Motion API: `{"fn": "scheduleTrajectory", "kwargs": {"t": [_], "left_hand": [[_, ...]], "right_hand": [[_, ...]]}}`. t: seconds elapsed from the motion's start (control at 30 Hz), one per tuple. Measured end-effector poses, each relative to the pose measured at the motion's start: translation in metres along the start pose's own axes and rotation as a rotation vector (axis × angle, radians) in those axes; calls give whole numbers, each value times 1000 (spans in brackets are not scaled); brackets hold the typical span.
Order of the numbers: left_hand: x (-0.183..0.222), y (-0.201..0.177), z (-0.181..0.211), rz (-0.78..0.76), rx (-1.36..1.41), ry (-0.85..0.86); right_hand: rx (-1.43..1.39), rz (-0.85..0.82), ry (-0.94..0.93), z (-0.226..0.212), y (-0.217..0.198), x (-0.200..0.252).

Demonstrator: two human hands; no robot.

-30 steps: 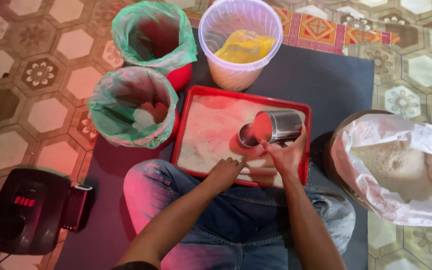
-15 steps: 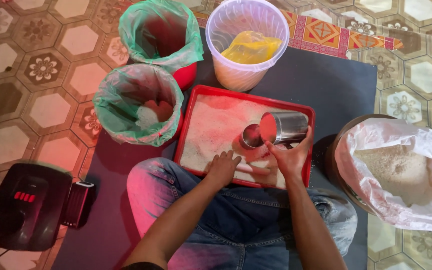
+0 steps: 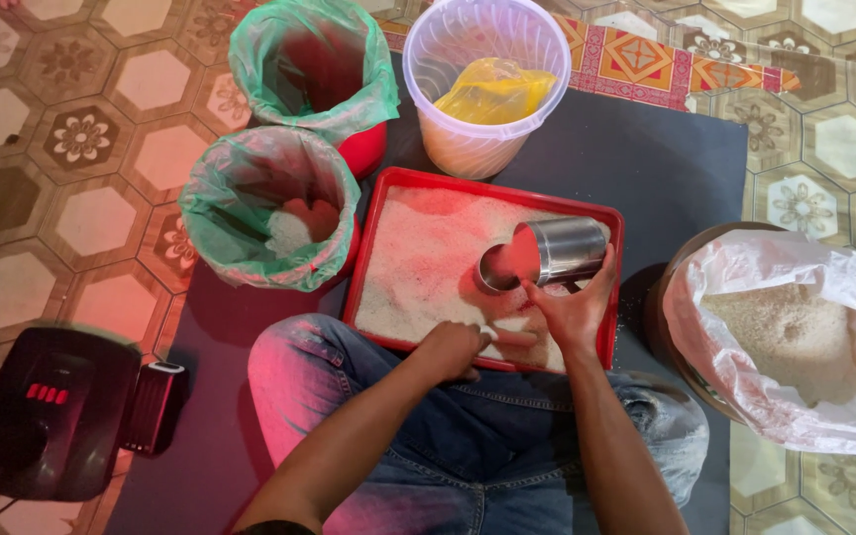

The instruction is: Filling and leveling metal containers with powder from a tray

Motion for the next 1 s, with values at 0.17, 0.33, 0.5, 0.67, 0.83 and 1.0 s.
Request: {"fn": "scheduleTrajectory", "kwargs": {"t": [0.17,0.33,0.5,0.67,0.83,1.0], "left_hand": [[-15,41,-4,79,-125,50],[-27,72,-5,128,-229,63],[-24,59,2,187,-271,35],[-21,44,0,195,-247,0],[-18,45,-10,93,-145,44],[0,-24,-11,102,-31,-57]], "right_hand": [[10,-13,-70,-6,1,1],[19,-18,-110,-9,2,3],[29,6,-105,-4,-3,2],[16,29,-88,-1,-6,1],[-26,23,-35,-2,-3,1],[-13,24,-59,-8,-2,3]]}}
Point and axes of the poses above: each hand's wrist, its own x-axis away from the middle knuckle, its own y-axis out of the palm, z = x × y, the point moved 9 cm from there along -x, towards the middle knuckle, and after that the axes turned 14 degrees about -x, right-handed, at the moved point
